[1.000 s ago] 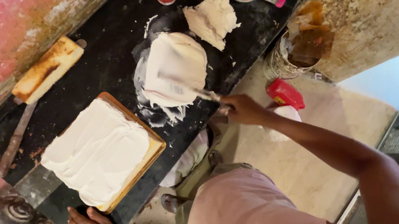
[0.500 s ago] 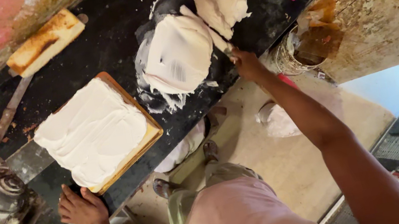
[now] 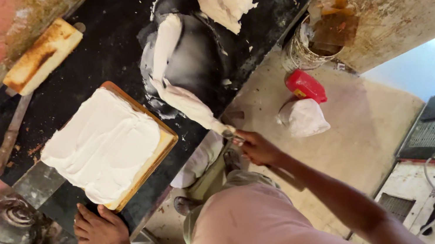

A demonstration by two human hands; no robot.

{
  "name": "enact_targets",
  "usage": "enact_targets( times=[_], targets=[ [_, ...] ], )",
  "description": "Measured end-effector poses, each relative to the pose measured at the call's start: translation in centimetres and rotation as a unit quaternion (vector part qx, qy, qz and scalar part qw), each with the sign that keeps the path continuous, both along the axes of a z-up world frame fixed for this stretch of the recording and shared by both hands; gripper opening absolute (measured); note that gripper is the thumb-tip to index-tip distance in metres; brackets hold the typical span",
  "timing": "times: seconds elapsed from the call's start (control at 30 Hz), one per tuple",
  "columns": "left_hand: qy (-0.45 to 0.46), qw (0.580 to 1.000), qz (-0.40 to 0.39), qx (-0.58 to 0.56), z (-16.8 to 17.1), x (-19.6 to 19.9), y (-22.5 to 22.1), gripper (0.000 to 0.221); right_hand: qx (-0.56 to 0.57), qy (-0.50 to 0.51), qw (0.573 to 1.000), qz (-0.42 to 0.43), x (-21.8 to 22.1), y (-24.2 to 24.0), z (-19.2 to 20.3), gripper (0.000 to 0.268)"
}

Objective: The person spreads white frosting over the top surface of a square cake using various metal spatulas and knives on a dark workbench.

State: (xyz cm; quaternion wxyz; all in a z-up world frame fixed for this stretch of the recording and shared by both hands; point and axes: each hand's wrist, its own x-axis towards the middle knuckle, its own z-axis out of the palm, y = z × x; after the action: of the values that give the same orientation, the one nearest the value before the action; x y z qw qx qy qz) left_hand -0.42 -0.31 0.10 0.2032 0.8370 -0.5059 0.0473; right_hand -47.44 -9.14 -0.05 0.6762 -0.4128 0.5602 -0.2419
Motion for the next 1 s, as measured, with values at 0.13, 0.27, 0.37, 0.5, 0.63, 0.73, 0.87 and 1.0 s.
enact_targets(
  times=[0.13,0.27,0.37,0.5,0.63,0.73,0.87,1.0],
  targets=[
    [0.003,1.0,-0.003,0.003,-0.6,0.3,0.3,0.063,-0.105,0.039,0.994,0.015,-3.5,-2.5,4.3,0.057],
    [-0.003,1.0,0.01,0.017,-0.4,0.2,0.2,0.063,-0.3,0.246,0.92,0.053,-5.6,-9.1,7.4,0.025],
    [0.02,1.0,0.011,0.0,0.2,-0.1,0.1,0.064,-0.558,0.416,0.717,0.027,-3.8,-14.4,6.7,0.04],
    [0.041,0.999,-0.001,-0.005,0.8,-0.3,0.5,0.065,-0.434,0.519,0.734,0.055,-1.1,-16.8,3.6,0.049],
    [0.042,0.999,0.014,0.007,1.1,-0.2,0.0,0.065,-0.387,0.46,0.799,0.021,-0.5,-14.7,2.3,0.039],
    [0.045,0.999,0.01,0.008,0.9,-0.3,-0.1,0.066,-0.351,0.413,0.839,-0.052,-1.4,-12.0,3.5,0.043],
    [0.058,0.998,0.017,0.025,1.4,0.0,0.0,0.067,-0.154,0.345,0.914,-0.144,1.7,-13.3,5.3,0.037],
    [0.076,0.997,0.02,0.025,1.8,-0.5,0.0,0.071,-0.124,0.345,0.922,-0.122,6.3,-19.4,3.3,0.034]
  ],
)
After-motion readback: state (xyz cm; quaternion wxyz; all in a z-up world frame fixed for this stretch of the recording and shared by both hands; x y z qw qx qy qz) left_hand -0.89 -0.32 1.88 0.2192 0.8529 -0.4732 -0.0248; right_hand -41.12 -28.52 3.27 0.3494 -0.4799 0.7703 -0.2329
